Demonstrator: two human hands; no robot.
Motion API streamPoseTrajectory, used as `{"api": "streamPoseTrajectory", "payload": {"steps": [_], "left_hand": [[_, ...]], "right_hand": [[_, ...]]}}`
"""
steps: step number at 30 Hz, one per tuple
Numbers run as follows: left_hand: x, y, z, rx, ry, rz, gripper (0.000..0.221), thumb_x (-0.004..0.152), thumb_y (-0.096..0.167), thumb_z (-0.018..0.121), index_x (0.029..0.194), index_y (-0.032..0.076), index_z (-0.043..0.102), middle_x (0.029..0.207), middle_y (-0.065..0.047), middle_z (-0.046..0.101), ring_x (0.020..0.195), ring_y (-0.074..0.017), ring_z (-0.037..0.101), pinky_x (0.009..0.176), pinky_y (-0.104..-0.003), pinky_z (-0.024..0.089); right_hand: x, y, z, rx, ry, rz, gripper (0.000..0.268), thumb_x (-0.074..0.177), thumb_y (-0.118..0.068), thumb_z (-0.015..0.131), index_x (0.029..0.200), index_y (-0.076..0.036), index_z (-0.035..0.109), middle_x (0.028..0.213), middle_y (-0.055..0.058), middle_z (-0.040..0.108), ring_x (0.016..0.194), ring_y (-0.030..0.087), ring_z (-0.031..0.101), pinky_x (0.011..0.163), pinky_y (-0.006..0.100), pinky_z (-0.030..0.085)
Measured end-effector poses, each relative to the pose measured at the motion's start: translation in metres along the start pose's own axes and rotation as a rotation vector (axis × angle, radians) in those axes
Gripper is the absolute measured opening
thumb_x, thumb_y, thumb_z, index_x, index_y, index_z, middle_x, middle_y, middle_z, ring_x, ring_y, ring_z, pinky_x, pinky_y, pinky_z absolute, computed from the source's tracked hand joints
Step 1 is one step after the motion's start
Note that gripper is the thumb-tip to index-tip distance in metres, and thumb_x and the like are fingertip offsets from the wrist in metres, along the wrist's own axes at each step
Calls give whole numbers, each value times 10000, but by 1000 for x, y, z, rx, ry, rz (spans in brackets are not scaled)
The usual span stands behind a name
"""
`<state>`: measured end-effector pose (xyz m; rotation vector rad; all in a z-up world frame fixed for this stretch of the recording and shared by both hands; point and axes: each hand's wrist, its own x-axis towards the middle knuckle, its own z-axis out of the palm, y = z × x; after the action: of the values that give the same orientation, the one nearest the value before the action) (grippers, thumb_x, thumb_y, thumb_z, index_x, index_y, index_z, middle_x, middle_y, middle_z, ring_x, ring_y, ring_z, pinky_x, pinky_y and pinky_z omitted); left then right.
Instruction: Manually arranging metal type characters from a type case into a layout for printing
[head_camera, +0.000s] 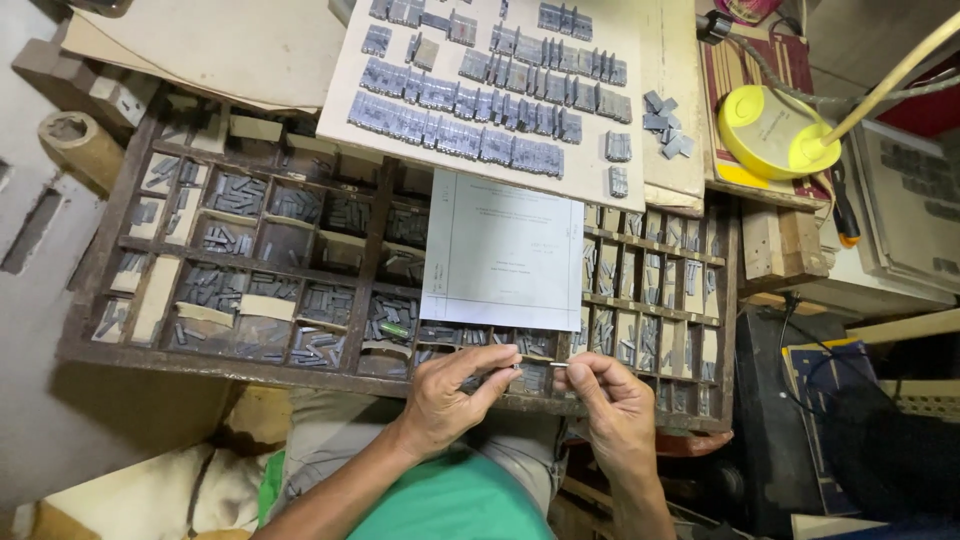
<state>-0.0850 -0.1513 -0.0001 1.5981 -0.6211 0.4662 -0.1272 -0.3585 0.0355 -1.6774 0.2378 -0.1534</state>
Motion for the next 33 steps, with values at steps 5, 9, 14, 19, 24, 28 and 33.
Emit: {"api": "streamPoseTrajectory", "payload": {"steps": [5,9,14,19,24,28,33], "left_hand": [[-5,-5,-2,62,-105,104,380,888,42,835,1228,17,668,1079,-147,786,874,-203,803,797,-242,698],[-13,-8,1,60,-130,181,373,929,-36,775,1285,-9,666,1146,-152,777,944,-243,804,860,-330,678],[-16,-13,-5,93,-180,275,368,942,-77,758,1291,-39,646,1167,-198,761,970,-305,804,846,-360,693],[-16,-18,-4,144,-186,286,319,960,-56,744,1265,-12,662,1172,-173,765,966,-288,805,792,-356,690],[-20,-23,-1,148,-174,255,335,934,-51,775,1254,-21,677,1154,-173,770,962,-284,803,845,-355,690],[-14,-17,-3,102,-168,197,295,948,-9,765,1230,-32,679,1091,-181,781,892,-285,806,811,-345,693],[-14,-16,-5,104,-161,152,405,878,-34,833,1246,-25,663,1065,-179,786,892,-260,806,823,-312,692]], "right_hand": [[-1,-2,8,-48,-3,55,197,937,-170,707,962,11,780,797,131,788,731,184,735,706,287,613],[-8,11,19,7,-43,113,178,921,-137,729,939,27,796,767,113,751,726,179,669,707,304,576],[-12,35,24,130,-40,237,189,919,-126,713,939,44,793,964,175,786,842,238,718,711,348,612],[-11,41,25,116,-92,197,201,927,-155,699,920,21,797,1050,168,782,884,232,721,687,338,635],[-11,37,30,125,-71,224,208,929,-136,697,956,42,802,968,179,784,846,237,710,634,323,608],[-12,38,30,143,-73,214,213,918,-132,712,985,46,808,929,182,791,832,237,719,630,315,612],[-16,38,32,232,-52,256,277,958,-132,655,1074,83,787,1012,190,784,843,239,707,644,318,593]]}}
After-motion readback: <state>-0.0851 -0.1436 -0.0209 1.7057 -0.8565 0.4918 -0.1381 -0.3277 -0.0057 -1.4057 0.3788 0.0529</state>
